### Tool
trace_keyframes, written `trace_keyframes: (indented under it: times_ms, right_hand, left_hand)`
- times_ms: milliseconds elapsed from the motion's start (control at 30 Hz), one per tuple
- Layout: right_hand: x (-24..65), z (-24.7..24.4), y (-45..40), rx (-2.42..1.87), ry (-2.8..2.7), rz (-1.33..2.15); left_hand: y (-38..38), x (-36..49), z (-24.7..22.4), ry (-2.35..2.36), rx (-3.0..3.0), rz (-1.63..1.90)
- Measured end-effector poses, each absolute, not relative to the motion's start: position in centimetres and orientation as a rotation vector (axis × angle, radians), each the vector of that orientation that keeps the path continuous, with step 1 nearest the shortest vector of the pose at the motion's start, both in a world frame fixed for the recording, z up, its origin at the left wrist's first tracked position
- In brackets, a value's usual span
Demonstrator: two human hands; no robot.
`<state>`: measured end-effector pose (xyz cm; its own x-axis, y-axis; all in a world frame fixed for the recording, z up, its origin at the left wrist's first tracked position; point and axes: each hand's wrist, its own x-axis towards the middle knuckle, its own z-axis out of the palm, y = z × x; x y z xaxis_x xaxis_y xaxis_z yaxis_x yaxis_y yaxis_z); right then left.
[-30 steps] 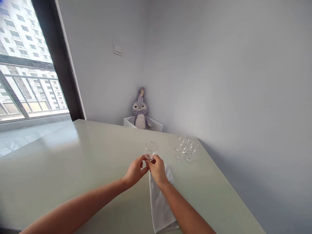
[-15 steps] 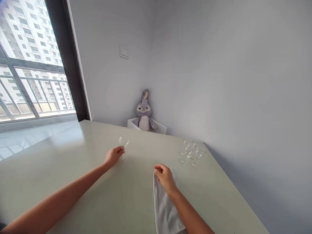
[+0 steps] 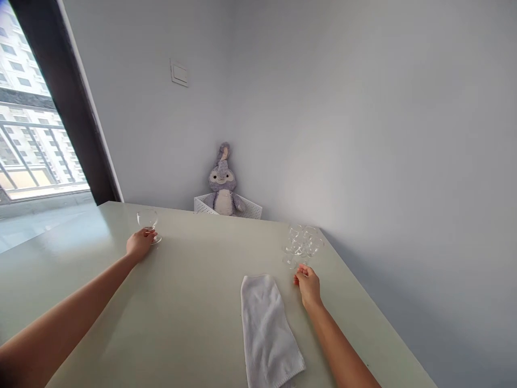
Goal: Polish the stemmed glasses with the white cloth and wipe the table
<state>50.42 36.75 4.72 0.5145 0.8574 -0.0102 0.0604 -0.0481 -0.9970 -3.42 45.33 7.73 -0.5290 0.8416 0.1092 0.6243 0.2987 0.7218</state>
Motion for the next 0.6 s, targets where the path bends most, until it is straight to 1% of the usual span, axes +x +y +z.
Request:
trace_keyframes:
  times_ms: [167, 300, 400, 500, 600]
  right_hand:
    - [49.8, 4.3, 39.7, -1.477, -0.846, 0.784]
    - [48.4, 4.2, 41.2, -1.461, -0.905, 0.786]
    - [46.8, 4.4, 41.7, -1.441, -0.97, 0.814]
    - [44.0, 5.1, 41.8, -1.403, -1.071, 0.867]
    - [39.7, 6.7, 41.2, -1.329, -1.198, 0.935]
  left_hand:
    - [45.7, -3.1, 7.7, 2.307, 1.171, 1.216]
    - [44.2, -2.5, 7.8, 2.408, 0.875, 1.447]
    - [42.8, -1.2, 8.0, 2.395, 0.729, 1.554]
    - [41.5, 2.2, 8.1, 2.213, 0.855, 1.56]
    - [40.1, 7.5, 8.2, 1.907, 1.167, 1.436]
